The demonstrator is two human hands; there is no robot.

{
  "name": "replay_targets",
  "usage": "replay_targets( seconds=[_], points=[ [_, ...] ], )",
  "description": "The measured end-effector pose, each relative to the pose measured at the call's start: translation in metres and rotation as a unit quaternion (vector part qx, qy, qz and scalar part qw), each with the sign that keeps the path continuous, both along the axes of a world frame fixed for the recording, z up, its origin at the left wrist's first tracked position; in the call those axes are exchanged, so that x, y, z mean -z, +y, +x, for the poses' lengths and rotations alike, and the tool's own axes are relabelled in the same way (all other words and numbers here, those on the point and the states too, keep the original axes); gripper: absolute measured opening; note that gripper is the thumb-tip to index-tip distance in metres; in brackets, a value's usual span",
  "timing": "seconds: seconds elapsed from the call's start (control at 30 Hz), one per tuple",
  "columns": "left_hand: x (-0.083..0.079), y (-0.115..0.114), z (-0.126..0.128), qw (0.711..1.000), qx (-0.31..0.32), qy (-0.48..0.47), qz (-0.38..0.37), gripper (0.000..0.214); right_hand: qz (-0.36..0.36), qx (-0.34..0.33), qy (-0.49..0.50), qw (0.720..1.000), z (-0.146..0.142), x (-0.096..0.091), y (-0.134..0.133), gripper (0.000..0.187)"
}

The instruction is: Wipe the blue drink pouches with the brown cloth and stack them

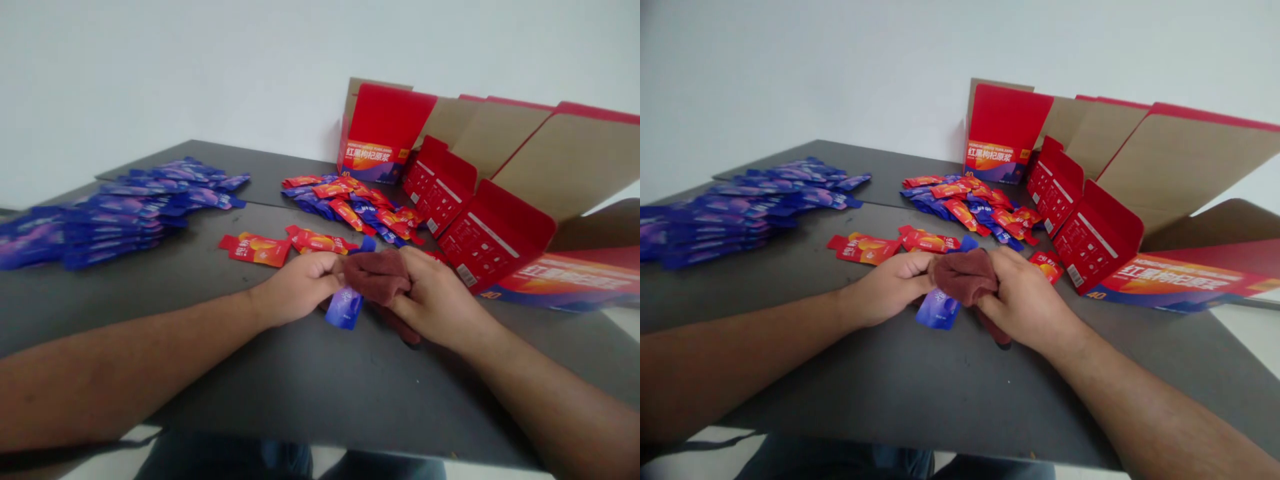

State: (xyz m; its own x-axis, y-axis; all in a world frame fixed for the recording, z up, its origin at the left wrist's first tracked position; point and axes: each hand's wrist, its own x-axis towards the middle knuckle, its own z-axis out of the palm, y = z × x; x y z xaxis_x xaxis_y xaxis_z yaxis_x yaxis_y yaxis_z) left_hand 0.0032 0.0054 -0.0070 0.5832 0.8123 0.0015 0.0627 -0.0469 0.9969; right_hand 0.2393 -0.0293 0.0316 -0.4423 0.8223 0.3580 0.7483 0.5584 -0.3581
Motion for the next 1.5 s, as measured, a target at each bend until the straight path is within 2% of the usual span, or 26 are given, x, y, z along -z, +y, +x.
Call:
replay_targets(
  seconds=[0.03, 0.1, 0.2, 0.27, 0.43, 0.5, 0.63, 0.7, 0.83, 0.9, 1.03, 1.1, 1.17, 1.23, 1.3, 1.4, 1.43, 1.5],
  points=[
    [0.001, 0.0, 0.0, 1.0, 0.002, -0.01, -0.005, 0.021, -0.004, 0.019, -0.001, 1.0, 0.0, 0.0, 0.0, 0.009],
    [0.002, 0.0, -0.001, 1.0, -0.006, -0.017, -0.002, 0.02, -0.007, 0.013, -0.009, 1.0, -0.003, 0.001, -0.002, 0.01],
    [0.002, 0.001, -0.001, 0.998, -0.051, 0.001, 0.044, 0.02, -0.021, -0.079, -0.038, 0.996, -0.01, 0.002, -0.01, 0.016],
    [0.001, 0.001, -0.001, 0.995, -0.07, 0.015, 0.069, 0.022, -0.013, -0.099, -0.049, 0.994, -0.011, 0.002, -0.012, 0.018],
    [0.0, -0.001, -0.001, 0.999, -0.039, -0.005, 0.021, 0.02, 0.035, 0.0, -0.034, 0.999, -0.007, 0.003, -0.004, 0.015],
    [0.0, 0.0, -0.001, 0.999, -0.044, -0.007, 0.023, 0.02, 0.02, -0.016, -0.035, 0.999, -0.007, 0.003, -0.005, 0.015],
    [0.002, 0.001, -0.001, 0.992, -0.081, 0.018, 0.09, 0.021, -0.025, -0.105, -0.056, 0.993, -0.011, 0.003, -0.012, 0.016],
    [0.002, 0.001, 0.0, 0.994, -0.077, 0.02, 0.08, 0.021, -0.014, -0.088, -0.053, 0.995, -0.01, 0.002, -0.01, 0.017],
    [0.003, -0.001, 0.001, 0.998, -0.057, -0.005, 0.012, 0.018, 0.023, -0.021, -0.03, 0.999, -0.007, 0.001, -0.005, 0.016],
    [0.002, -0.001, 0.001, 0.998, -0.06, -0.002, 0.021, 0.019, 0.005, -0.042, -0.03, 0.999, -0.008, 0.001, -0.006, 0.016],
    [0.001, 0.001, 0.0, 0.992, -0.071, 0.028, 0.096, 0.021, -0.044, -0.11, -0.061, 0.991, -0.011, 0.001, -0.012, 0.018],
    [0.001, 0.0, 0.0, 0.994, -0.065, 0.029, 0.086, 0.02, -0.027, -0.086, -0.056, 0.994, -0.009, 0.001, -0.011, 0.017],
    [0.003, 0.0, 0.0, 0.997, -0.06, 0.022, 0.044, 0.02, 0.006, -0.038, -0.042, 0.998, -0.007, 0.001, -0.008, 0.017],
    [0.004, 0.0, 0.0, 0.998, -0.058, 0.017, 0.016, 0.019, 0.017, -0.018, -0.036, 0.999, -0.006, 0.002, -0.006, 0.017],
    [0.004, 0.0, 0.0, 0.998, -0.063, 0.009, 0.024, 0.019, -0.002, -0.049, -0.043, 0.998, -0.007, 0.002, -0.006, 0.016],
    [0.002, 0.0, -0.001, 0.995, -0.065, 0.013, 0.074, 0.021, -0.035, -0.127, -0.07, 0.989, -0.01, 0.003, -0.01, 0.02],
    [0.002, 0.001, -0.001, 0.994, -0.066, 0.017, 0.086, 0.021, -0.038, -0.134, -0.074, 0.987, -0.01, 0.003, -0.011, 0.022],
    [0.002, 0.001, -0.001, 0.994, -0.066, 0.023, 0.08, 0.021, -0.027, -0.104, -0.07, 0.992, -0.008, 0.002, -0.009, 0.021]
  ],
)
